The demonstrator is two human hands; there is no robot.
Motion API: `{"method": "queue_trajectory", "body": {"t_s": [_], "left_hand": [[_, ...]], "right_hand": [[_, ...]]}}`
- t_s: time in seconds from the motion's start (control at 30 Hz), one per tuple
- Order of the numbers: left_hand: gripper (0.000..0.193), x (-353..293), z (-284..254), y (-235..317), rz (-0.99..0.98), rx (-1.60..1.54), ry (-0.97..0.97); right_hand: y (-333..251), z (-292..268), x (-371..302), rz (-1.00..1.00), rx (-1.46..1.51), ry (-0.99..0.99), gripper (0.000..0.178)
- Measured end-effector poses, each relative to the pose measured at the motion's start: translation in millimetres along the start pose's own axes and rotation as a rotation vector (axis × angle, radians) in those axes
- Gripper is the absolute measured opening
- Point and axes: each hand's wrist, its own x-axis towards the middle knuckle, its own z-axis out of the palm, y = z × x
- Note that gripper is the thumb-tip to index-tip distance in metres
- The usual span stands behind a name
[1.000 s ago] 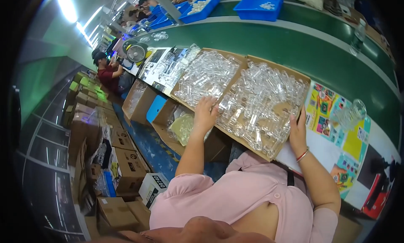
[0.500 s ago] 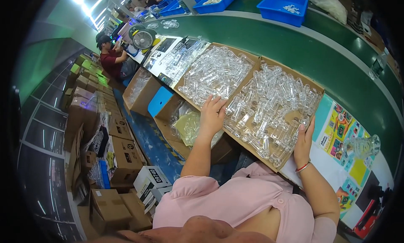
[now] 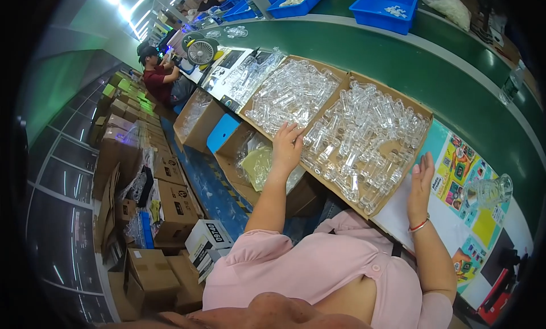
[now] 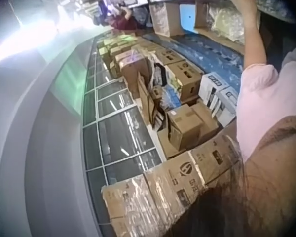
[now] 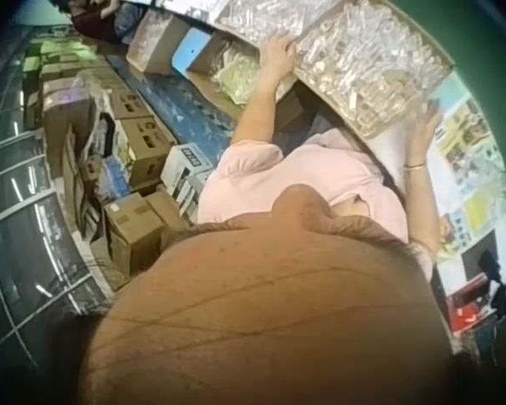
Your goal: Assembling and cleaning small glass and metal components at a factory assembly line workstation.
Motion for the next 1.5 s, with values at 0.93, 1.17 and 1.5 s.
{"method": "queue_trajectory", "body": {"t_s": [0.93,1.17,1.5], "left_hand": [[0.023,6.5,2.5,-4.4,-0.205,0.007,0.104],[0.041,41.3,-4.4,-35.0,-0.213,0.071,0.005],[0.034,68.1,-1.6,-70.7,-0.350,0.349,-0.251]], "right_hand": [[-212.5,-127.9,2.1,-0.630,2.041,-1.328,0.015],[-107.4,-121.8,-41.4,0.350,1.039,0.110,0.018],[-13.6,-197.4,-107.1,0.082,-0.308,0.160,0.023]]}}
